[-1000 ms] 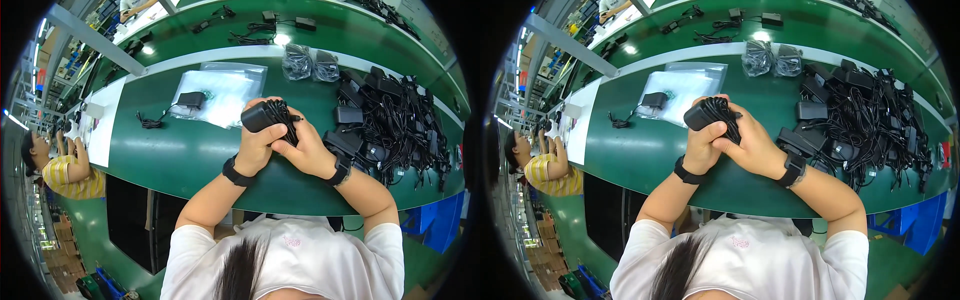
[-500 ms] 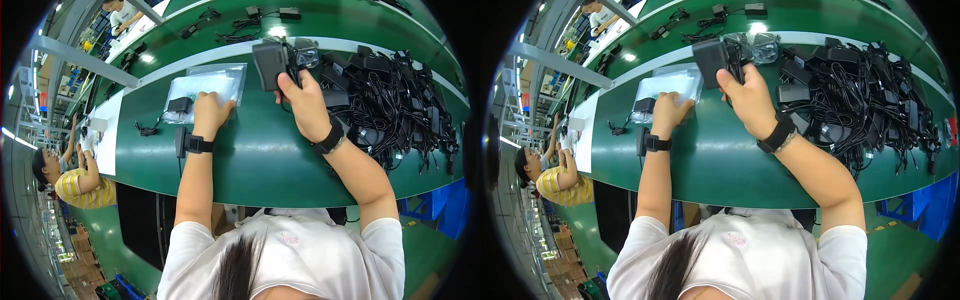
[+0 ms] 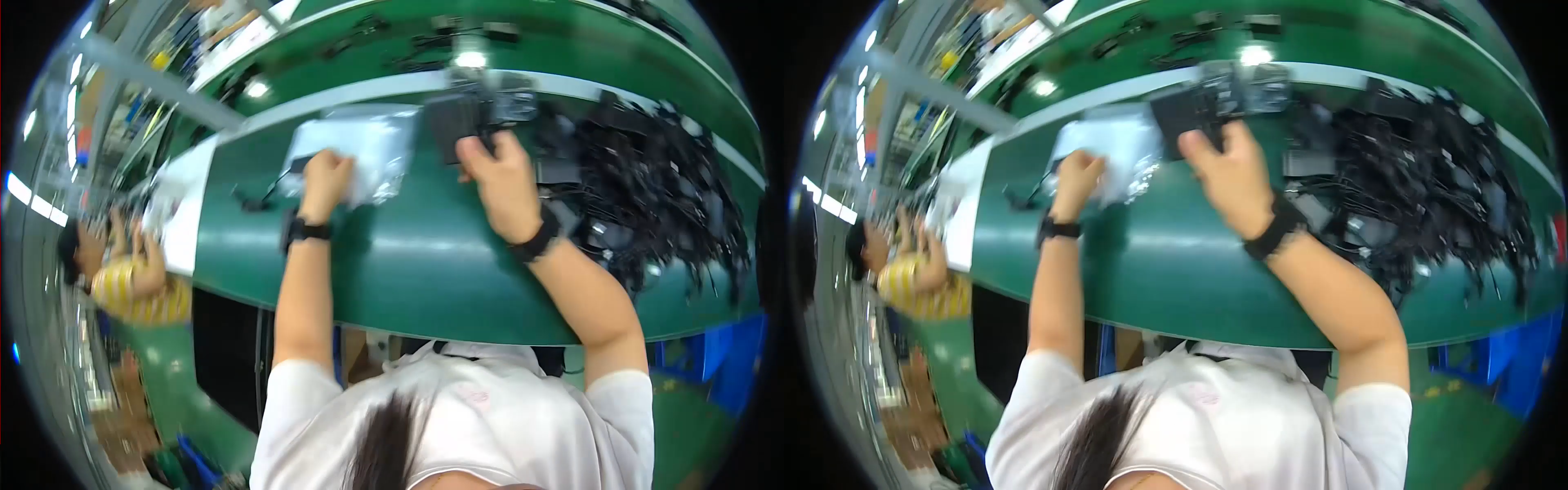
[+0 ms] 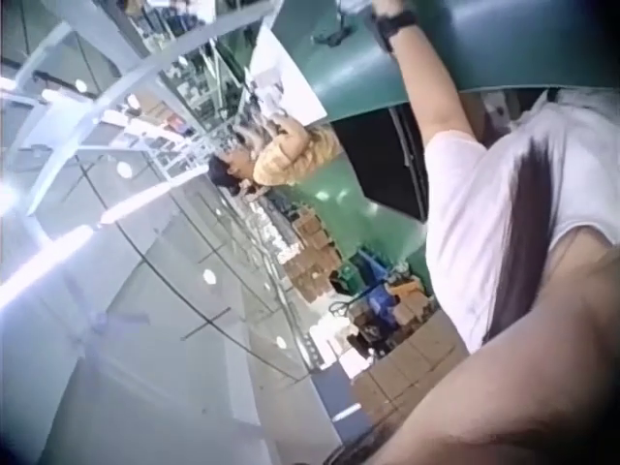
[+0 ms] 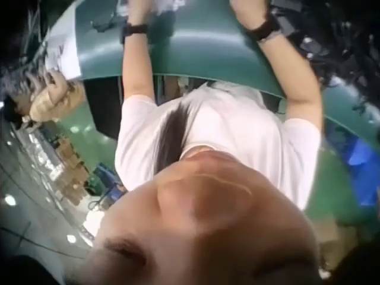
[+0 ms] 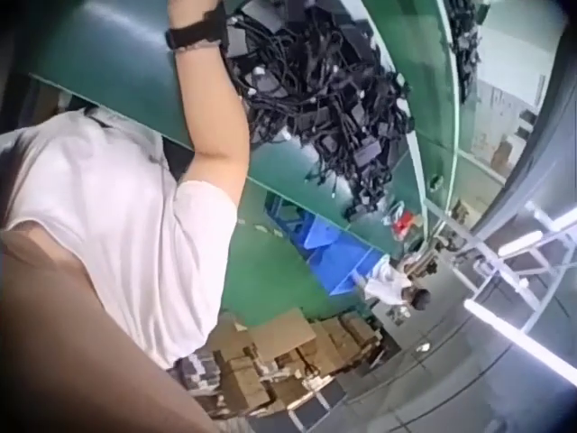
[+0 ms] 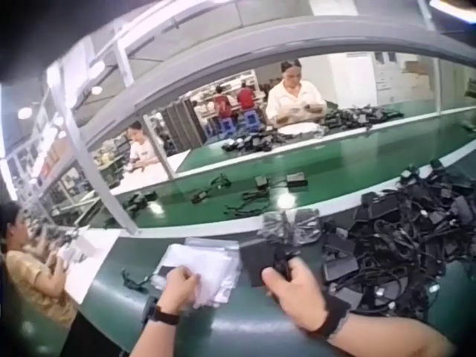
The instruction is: The person packages power adapters by hand, picking up an adapter, wrapping its cord, and sliding it into a plastic bag. This process is repeated with several other adapters and bags throughout the video.
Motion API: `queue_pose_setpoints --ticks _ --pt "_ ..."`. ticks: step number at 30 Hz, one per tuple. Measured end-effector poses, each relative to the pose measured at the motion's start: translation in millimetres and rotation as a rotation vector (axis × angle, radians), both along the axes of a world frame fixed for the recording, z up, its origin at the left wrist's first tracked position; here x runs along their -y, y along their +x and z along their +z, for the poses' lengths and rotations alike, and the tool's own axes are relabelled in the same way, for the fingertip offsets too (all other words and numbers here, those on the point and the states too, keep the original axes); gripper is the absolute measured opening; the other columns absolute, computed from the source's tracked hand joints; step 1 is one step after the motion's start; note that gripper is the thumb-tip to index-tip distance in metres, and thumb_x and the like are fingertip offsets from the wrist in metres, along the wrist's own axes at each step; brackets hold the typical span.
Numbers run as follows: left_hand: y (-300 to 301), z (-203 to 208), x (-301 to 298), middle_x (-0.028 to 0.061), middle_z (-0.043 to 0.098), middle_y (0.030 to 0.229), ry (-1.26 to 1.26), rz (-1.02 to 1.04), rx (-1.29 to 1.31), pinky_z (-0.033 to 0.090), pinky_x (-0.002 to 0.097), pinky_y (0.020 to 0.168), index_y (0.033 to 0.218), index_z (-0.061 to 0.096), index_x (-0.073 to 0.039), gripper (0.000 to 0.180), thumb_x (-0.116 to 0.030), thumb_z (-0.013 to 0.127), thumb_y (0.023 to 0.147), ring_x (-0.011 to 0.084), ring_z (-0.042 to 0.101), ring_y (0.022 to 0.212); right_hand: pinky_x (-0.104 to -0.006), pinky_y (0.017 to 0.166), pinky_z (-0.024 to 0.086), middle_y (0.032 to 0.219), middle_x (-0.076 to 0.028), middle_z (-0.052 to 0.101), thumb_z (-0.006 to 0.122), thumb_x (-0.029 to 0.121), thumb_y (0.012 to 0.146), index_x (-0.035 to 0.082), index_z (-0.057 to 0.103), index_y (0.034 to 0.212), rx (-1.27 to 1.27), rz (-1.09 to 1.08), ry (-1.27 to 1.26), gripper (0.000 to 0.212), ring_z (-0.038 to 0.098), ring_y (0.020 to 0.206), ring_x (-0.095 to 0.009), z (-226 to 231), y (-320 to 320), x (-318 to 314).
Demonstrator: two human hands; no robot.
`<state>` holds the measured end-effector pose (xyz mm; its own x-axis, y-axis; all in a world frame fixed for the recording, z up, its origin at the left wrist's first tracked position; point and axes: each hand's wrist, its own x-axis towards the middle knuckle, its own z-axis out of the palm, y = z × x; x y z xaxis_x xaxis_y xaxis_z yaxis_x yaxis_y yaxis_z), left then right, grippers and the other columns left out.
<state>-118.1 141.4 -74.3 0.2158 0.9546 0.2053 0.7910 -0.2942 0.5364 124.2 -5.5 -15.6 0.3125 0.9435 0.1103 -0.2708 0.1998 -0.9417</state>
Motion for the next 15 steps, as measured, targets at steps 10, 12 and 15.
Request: queue_pose_setpoints --ticks 10,12,15 --pt "-21.3 7.1 -6.7 -0.0024 0.048 0.064 -0.49 0.018 0.698 0.029 0.0199 0.042 0.082 0.057 -0.002 0.01 -0.01 0.061 0.08 0.006 0.04 0.049 -0.0337 0.075 0.046 0.09 -0.017 0.06 0.065 0.022 0.077 -0.005 0.049 0.1 0.116 -0.117 0.088 0.039 0.058 0.083 -0.022 -20.0 4.2 -5.1" --pt "-14.5 13.4 4.2 -0.0063 0.047 0.064 -0.615 0.081 0.697 0.03 0.0181 0.045 0.076 0.056 -0.007 0.009 -0.011 0.057 0.084 0.003 0.04 0.054 -0.0331 0.073 0.046 0.089 -0.017 0.06 0.065 0.022 0.076 -0.006 0.049 0.102 0.12 -0.129 0.071 0.041 0.058 0.082 -0.022 -23.8 1.2 -6.8" --pt "-31.9 13.9 -6.5 -0.0031 0.043 0.054 -0.432 0.046 0.451 0.031 0.0287 0.044 0.064 0.052 -0.008 0.024 -0.019 0.056 0.086 0.0098 0.039 0.047 -0.032 0.072 0.046 0.092 -0.014 0.06 0.065 0.022 0.077 -0.004 0.049 0.104 0.094 -0.115 0.061 0.041 0.057 0.082 -0.018 -26.4 -4.7 -14.4"
